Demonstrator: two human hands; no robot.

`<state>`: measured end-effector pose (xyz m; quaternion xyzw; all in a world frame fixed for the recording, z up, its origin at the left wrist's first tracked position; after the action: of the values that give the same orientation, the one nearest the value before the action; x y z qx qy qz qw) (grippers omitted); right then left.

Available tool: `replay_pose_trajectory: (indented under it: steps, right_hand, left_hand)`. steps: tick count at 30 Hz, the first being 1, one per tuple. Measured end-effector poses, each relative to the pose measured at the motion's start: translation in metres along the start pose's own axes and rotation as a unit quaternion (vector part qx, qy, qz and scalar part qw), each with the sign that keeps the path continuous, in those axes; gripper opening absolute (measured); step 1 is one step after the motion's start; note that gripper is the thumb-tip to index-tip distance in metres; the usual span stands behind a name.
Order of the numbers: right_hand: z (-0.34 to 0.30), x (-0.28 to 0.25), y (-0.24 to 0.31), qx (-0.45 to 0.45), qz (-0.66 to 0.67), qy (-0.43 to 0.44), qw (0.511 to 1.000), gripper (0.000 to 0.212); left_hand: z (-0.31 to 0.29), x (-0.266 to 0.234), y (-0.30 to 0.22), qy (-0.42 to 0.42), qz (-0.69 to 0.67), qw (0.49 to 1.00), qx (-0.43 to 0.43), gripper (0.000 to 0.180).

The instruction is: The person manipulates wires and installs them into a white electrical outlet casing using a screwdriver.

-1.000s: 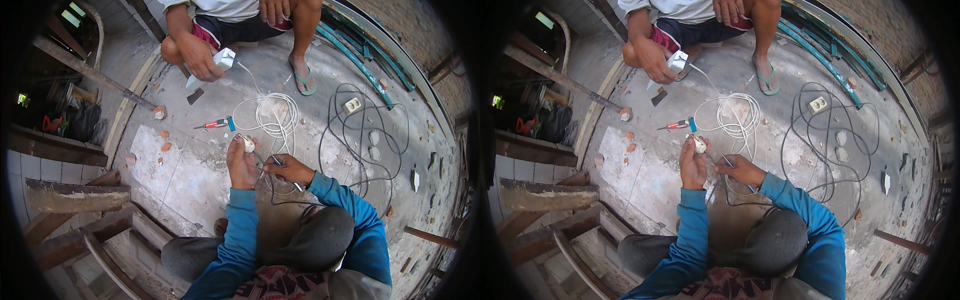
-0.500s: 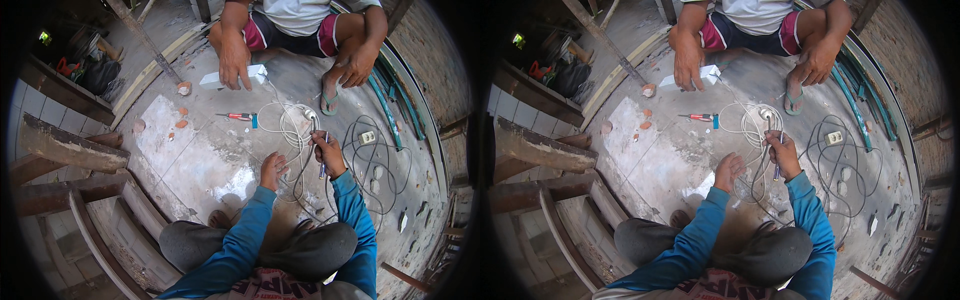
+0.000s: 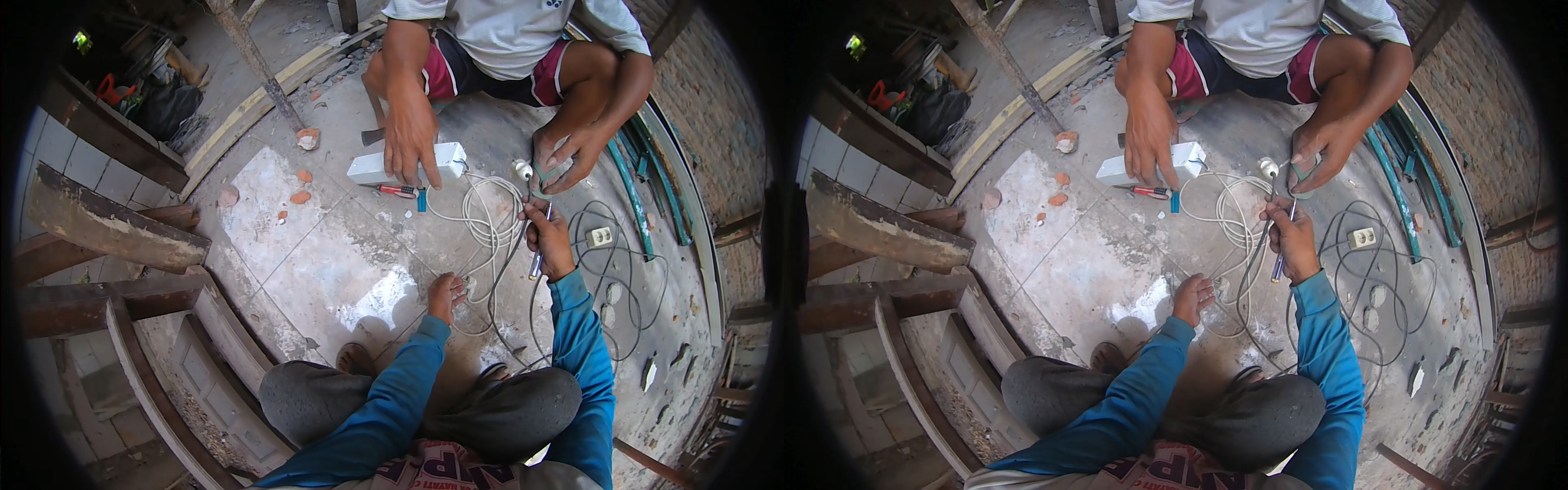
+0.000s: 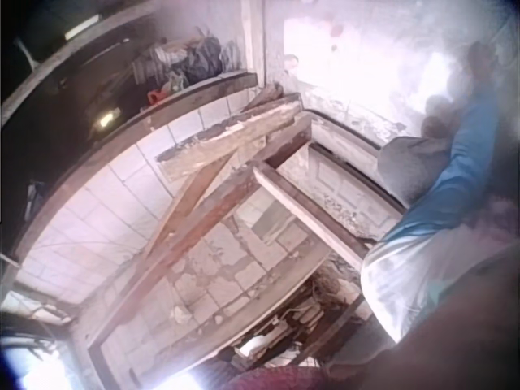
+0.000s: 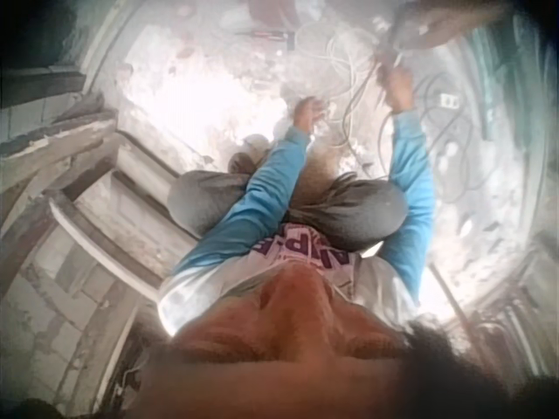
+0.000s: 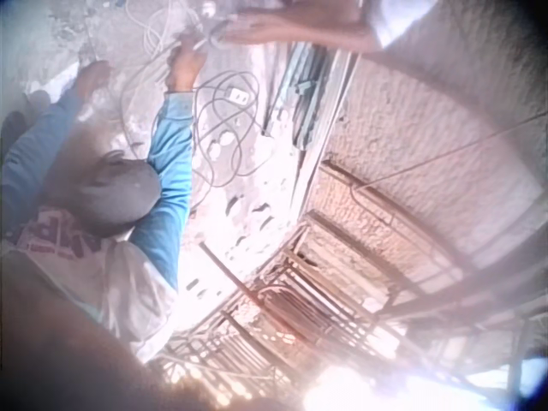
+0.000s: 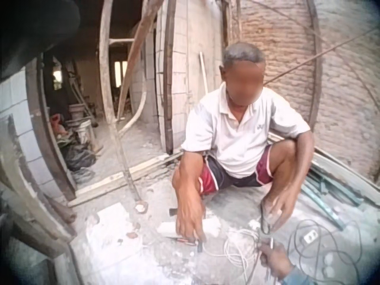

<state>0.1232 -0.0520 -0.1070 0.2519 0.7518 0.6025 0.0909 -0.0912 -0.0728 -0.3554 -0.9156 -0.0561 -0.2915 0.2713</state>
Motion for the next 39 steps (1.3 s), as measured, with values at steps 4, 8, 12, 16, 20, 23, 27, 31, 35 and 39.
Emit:
replay_pose_trajectory:
  steps: [4, 8, 12, 16, 20, 23, 27, 31, 35, 39]
  right_hand:
    - [0.000, -0.008, 0.003, -0.021, -0.006, -0.027, 0.999, 0.031]
    - [-0.002, -0.016, 0.002, -0.022, 0.007, -0.043, 0.999, 0.033]
    - [-0.002, -0.023, 0.001, -0.021, 0.027, -0.058, 0.998, 0.036]
    - [-0.001, -0.035, -0.008, -0.018, -0.010, -0.092, 0.996, 0.039]
    - [-0.010, -0.076, -0.035, -0.006, -0.009, -0.172, 0.985, 0.042]
    - [-0.032, -0.105, -0.046, -0.013, 0.016, -0.219, 0.975, 0.042]
    - [-0.064, -0.129, -0.095, 0.061, 0.091, -0.171, 0.979, 0.033]
    - [-0.096, -0.114, -0.158, 0.166, 0.011, -0.069, 0.984, 0.027]
    - [-0.130, -0.109, -0.211, 0.232, -0.076, -0.003, 0.970, 0.032]
    - [-0.135, -0.133, -0.220, 0.139, -0.442, -0.047, 0.885, 0.043]
  left_hand:
    - [0.002, -0.002, 0.000, 0.002, 0.001, 1.000, 0.005, 0.047]
    - [0.003, -0.003, 0.002, 0.001, 0.001, 1.000, 0.005, 0.048]
    - [0.006, -0.004, 0.003, 0.002, -0.001, 1.000, 0.004, 0.049]
    - [0.003, -0.004, -0.003, -0.002, 0.006, 1.000, 0.008, 0.050]
    - [0.006, -0.009, -0.003, -0.001, -0.004, 1.000, 0.008, 0.051]
    - [0.007, -0.010, -0.003, -0.004, -0.003, 1.000, 0.009, 0.051]
    - [0.009, -0.002, -0.001, 0.005, 0.013, 1.000, -0.003, 0.053]
    - [0.017, -0.006, 0.001, 0.011, 0.040, 0.999, -0.006, 0.054]
    - [0.021, -0.008, 0.003, 0.000, 0.023, 1.000, -0.018, 0.052]
    - [0.024, -0.010, 0.003, 0.012, 0.042, 0.999, 0.000, 0.053]
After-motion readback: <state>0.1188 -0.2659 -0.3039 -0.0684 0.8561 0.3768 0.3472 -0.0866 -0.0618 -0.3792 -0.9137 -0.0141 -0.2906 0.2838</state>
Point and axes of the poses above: each hand's wrist, its own z-axis towards the middle knuckle, its own x-axis out of the palm, y = z × x, the point moved 8 cm from there along z, towards the middle knuckle, and after that the axes turned 8 degrees about y, right-handed, at the moved point
